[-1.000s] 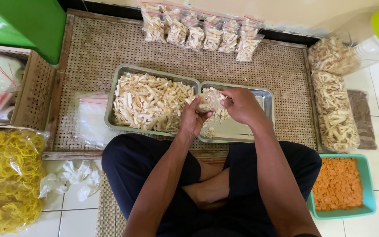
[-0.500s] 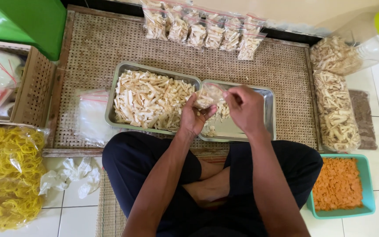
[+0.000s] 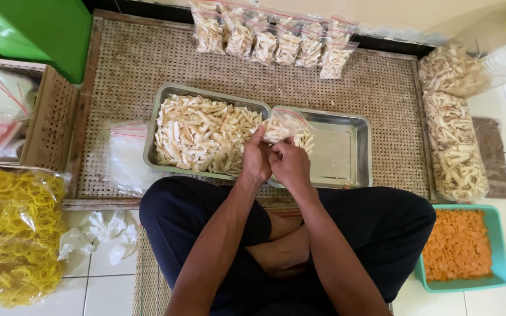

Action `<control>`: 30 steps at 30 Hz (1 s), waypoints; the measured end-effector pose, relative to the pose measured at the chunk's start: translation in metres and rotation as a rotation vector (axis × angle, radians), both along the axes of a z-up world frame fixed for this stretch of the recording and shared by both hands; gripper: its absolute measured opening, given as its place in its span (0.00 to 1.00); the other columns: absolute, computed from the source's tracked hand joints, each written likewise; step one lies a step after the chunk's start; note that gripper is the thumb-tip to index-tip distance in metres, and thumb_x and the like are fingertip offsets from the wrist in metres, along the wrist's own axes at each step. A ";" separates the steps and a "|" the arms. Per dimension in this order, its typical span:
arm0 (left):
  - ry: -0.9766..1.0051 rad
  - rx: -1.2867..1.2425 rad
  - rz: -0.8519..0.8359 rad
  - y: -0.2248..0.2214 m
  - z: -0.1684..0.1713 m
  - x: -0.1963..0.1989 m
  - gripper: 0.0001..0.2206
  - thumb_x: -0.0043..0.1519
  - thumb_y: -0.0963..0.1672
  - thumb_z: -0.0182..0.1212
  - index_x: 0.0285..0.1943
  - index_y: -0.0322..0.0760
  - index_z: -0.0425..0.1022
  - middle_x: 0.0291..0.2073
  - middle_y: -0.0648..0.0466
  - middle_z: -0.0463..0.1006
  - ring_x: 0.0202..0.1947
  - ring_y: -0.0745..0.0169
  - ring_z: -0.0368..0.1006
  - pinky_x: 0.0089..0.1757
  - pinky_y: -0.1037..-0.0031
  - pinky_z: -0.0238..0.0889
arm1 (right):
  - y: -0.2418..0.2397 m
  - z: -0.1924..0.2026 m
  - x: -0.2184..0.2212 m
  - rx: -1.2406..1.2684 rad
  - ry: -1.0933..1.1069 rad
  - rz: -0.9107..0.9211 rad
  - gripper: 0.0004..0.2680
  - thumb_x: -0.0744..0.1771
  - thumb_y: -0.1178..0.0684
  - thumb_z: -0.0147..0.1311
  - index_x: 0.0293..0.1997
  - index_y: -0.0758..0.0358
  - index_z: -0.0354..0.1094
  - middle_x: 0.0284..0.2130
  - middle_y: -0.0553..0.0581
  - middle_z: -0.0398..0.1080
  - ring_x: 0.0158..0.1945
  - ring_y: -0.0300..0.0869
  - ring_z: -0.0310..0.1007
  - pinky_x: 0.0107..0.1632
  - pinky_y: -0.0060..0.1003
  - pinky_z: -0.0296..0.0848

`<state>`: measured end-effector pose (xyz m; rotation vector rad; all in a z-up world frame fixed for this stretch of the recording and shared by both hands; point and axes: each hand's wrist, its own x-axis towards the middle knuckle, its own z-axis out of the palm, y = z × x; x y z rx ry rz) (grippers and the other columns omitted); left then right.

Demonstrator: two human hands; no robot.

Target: The person sits cross-legged on a mat and repeatedly fills small clear plastic bags with dried banana slices from a metal tray. They hold the bag open with one hand, scoop the slices with the other, and place the filled bags in a row on the mat.

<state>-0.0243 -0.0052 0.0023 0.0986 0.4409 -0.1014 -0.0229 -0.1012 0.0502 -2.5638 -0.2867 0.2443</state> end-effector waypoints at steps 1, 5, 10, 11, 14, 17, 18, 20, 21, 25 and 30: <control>-0.001 -0.001 -0.003 -0.001 -0.001 0.001 0.29 0.63 0.55 0.64 0.61 0.28 0.72 0.45 0.36 0.80 0.44 0.37 0.79 0.51 0.51 0.72 | 0.000 0.011 -0.005 -0.001 -0.001 -0.003 0.06 0.64 0.49 0.57 0.41 0.50 0.79 0.29 0.59 0.78 0.42 0.64 0.79 0.47 0.63 0.77; -0.033 -0.012 0.066 0.002 -0.010 0.009 0.22 0.65 0.52 0.62 0.57 0.30 0.72 0.48 0.40 0.78 0.43 0.38 0.79 0.48 0.49 0.75 | -0.004 0.052 -0.014 0.537 -0.289 0.043 0.06 0.66 0.61 0.58 0.35 0.55 0.80 0.21 0.55 0.76 0.25 0.47 0.76 0.29 0.40 0.75; -0.081 0.007 0.043 0.005 0.012 0.001 0.22 0.65 0.52 0.60 0.53 0.28 0.69 0.43 0.38 0.78 0.39 0.36 0.80 0.46 0.49 0.77 | -0.017 0.097 0.009 0.624 -0.699 0.059 0.04 0.70 0.65 0.59 0.40 0.64 0.78 0.19 0.57 0.72 0.18 0.39 0.64 0.22 0.31 0.65; -0.080 0.021 0.037 0.004 0.013 0.001 0.22 0.65 0.52 0.60 0.52 0.28 0.68 0.42 0.39 0.77 0.39 0.35 0.80 0.46 0.48 0.77 | -0.018 0.102 0.016 0.557 -0.663 0.124 0.03 0.68 0.64 0.60 0.40 0.63 0.79 0.19 0.57 0.71 0.19 0.42 0.66 0.22 0.33 0.65; -0.082 0.041 0.028 0.007 0.015 0.000 0.22 0.65 0.53 0.60 0.51 0.29 0.68 0.41 0.39 0.77 0.38 0.35 0.80 0.45 0.48 0.78 | -0.024 0.102 0.027 0.504 -0.652 0.198 0.03 0.68 0.64 0.60 0.39 0.63 0.79 0.24 0.57 0.70 0.25 0.44 0.69 0.28 0.35 0.68; -0.085 0.053 0.028 0.009 0.015 -0.002 0.21 0.65 0.53 0.60 0.49 0.30 0.68 0.39 0.40 0.77 0.36 0.36 0.81 0.44 0.49 0.79 | -0.026 0.111 0.026 0.481 -0.648 0.284 0.01 0.67 0.61 0.63 0.39 0.65 0.77 0.35 0.62 0.70 0.39 0.51 0.71 0.44 0.44 0.70; -0.097 0.067 0.023 0.009 0.016 0.001 0.21 0.65 0.53 0.60 0.49 0.31 0.68 0.38 0.40 0.77 0.36 0.36 0.81 0.44 0.49 0.79 | -0.026 0.118 0.026 0.449 -0.632 0.354 0.04 0.66 0.58 0.67 0.40 0.65 0.76 0.41 0.66 0.71 0.47 0.58 0.73 0.53 0.52 0.69; -0.094 0.092 -0.002 0.008 0.022 -0.002 0.22 0.65 0.55 0.59 0.49 0.31 0.68 0.38 0.40 0.78 0.35 0.38 0.82 0.43 0.51 0.80 | -0.034 0.099 0.037 0.375 -0.584 0.413 0.03 0.65 0.59 0.68 0.37 0.62 0.77 0.42 0.66 0.73 0.50 0.61 0.74 0.55 0.55 0.67; -0.093 0.116 -0.024 0.007 0.026 -0.002 0.23 0.65 0.56 0.58 0.48 0.32 0.68 0.38 0.40 0.79 0.35 0.40 0.82 0.42 0.53 0.81 | -0.038 0.089 0.043 0.299 -0.537 0.474 0.03 0.64 0.59 0.68 0.35 0.58 0.77 0.43 0.67 0.74 0.52 0.65 0.74 0.57 0.58 0.66; -0.068 0.148 -0.047 0.008 0.025 -0.002 0.23 0.65 0.57 0.57 0.48 0.34 0.69 0.35 0.41 0.79 0.32 0.39 0.82 0.38 0.54 0.81 | -0.037 0.102 0.037 0.380 -0.531 0.498 0.05 0.65 0.65 0.62 0.32 0.60 0.73 0.34 0.57 0.77 0.45 0.56 0.79 0.53 0.50 0.71; 0.040 0.169 -0.032 0.008 0.008 0.006 0.22 0.65 0.57 0.56 0.48 0.36 0.70 0.36 0.43 0.81 0.31 0.39 0.82 0.32 0.58 0.82 | -0.035 0.084 0.029 0.344 -0.464 0.519 0.07 0.68 0.58 0.60 0.29 0.58 0.74 0.36 0.52 0.78 0.47 0.52 0.79 0.49 0.46 0.72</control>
